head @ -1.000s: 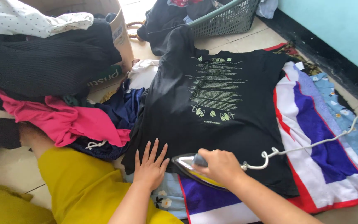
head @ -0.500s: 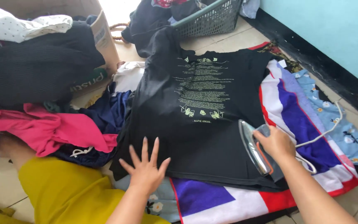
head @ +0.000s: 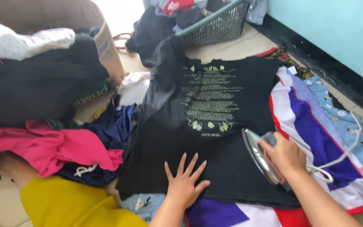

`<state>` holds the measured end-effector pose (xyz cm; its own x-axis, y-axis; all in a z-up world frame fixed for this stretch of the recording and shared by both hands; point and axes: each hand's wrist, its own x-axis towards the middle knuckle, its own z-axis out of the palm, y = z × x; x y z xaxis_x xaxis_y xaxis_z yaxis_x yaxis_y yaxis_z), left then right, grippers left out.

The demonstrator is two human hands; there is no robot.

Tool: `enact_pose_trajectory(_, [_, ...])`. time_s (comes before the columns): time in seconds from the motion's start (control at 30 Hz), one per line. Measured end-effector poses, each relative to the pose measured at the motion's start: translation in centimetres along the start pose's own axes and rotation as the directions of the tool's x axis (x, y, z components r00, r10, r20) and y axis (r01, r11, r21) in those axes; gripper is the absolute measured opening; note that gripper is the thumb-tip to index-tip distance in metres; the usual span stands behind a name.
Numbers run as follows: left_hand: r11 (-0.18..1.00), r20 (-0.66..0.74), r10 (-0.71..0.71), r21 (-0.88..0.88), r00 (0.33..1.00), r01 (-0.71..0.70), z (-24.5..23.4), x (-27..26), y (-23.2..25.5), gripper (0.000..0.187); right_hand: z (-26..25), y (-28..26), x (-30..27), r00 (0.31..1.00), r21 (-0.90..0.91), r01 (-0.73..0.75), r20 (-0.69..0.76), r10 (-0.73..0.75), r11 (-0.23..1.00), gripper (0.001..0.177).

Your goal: The recorder is ironing several t-shirts on a cloth spread on the floor.

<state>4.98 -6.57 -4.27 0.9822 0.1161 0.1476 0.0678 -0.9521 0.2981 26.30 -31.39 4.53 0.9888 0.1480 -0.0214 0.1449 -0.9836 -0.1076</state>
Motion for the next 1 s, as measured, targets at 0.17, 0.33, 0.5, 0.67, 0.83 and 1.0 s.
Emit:
enact_pose_trajectory(0.17, [0.992, -0.31, 0.064, 0.124, 0.948, -0.027, 1.6, -0.2, -1.2, 0.095, 0.1, -2.5, 6.6, 0.993, 0.087, -0.093, -0.063, 0.099, 0.992, 0.057])
enact_pose_trajectory(0.33, [0.913, 0.48, -0.371, 0.034, 0.795, 0.406, -6.0, 1.1, 0.8, 0.135, 0.5, -4.3, 4.7, 0.972, 0.264, 0.116, 0.17, -0.165, 0.957, 0.051])
enact_pose_trajectory(0.5, [0.876, 0.519, -0.446, 0.087, 0.729, 0.474, -6.9, 0.8, -0.1, 0.159, -2.3, -8.9, -5.9, 0.834, 0.236, 0.468, 0.202, -0.514, 0.852, 0.047])
enact_pose_trajectory(0.67, [0.838, 0.52, -0.526, 0.18, 0.673, 0.516, -6.8, 0.3, 0.1, 0.161, -2.1, -9.6, -2.8, 0.825, 0.137, 0.536, 0.124, -0.552, 0.833, 0.049])
enact_pose_trajectory(0.83, [0.807, 0.533, -0.572, 0.231, 0.623, 0.544, -7.8, 0.0, 0.8, 0.159, -2.6, -8.5, 2.8, 0.971, 0.174, 0.231, 0.022, -0.238, 0.957, 0.048])
enact_pose_trajectory(1.0, [0.818, 0.463, -0.566, 0.211, 0.683, 0.535, -6.8, -0.9, 0.4, 0.158, -2.3, -6.9, 2.7, 0.995, 0.187, 0.064, 0.067, -0.078, 0.98, 0.053])
